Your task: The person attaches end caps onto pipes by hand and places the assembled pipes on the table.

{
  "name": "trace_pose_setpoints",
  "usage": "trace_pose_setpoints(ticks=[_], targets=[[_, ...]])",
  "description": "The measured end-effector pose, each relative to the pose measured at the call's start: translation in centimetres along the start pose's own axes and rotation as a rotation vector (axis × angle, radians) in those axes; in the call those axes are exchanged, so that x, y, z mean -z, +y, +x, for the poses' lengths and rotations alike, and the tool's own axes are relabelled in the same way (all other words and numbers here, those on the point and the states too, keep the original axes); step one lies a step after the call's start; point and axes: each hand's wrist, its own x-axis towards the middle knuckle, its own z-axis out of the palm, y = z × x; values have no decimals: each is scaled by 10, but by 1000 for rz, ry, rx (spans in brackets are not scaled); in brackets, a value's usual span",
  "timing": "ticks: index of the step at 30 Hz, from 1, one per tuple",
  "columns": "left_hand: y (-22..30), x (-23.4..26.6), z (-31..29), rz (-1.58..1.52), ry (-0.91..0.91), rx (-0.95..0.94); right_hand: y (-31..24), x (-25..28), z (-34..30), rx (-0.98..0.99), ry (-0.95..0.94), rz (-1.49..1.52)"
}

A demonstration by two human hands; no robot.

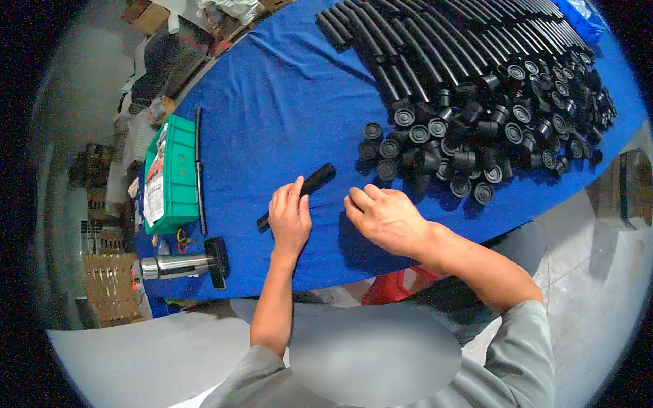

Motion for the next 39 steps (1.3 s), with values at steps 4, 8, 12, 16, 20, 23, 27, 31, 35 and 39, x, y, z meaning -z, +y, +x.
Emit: trace_pose_setpoints(ticks=[4, 8, 12, 16, 20, 23, 27, 31, 35, 39], targets=[[-1, 2, 0, -11, -5, 4, -7, 15, 7, -43, 112, 21], [1, 7, -2, -21, -13, 9, -38, 16, -2, -35, 86, 385], [21, 39, -19, -165, -73, 113, -55, -3, -15, -246, -216, 1031], [51, 103, -52, -792, -377, 374, -47, 13, -9, -320, -336, 1159], [64, 114, -102, -1396, -610, 751, -52, 9, -8, -112, -201, 1396], [68, 101, -123, -1575, -622, 967, -56, 1, -9, -182, -395, 1561], [77, 91, -128, -1626, -638, 925, -59, -9, -18, -225, -396, 1591], [78, 90, -141, -1528, -620, 1081, -61, -7, -18, -300, -523, 1543], [77, 99, -137, -1517, -622, 1133, -62, 0, -16, -233, -484, 1512], [71, 96, -148, -1334, -616, 897, -62, 0, -16, -174, -491, 1548]])
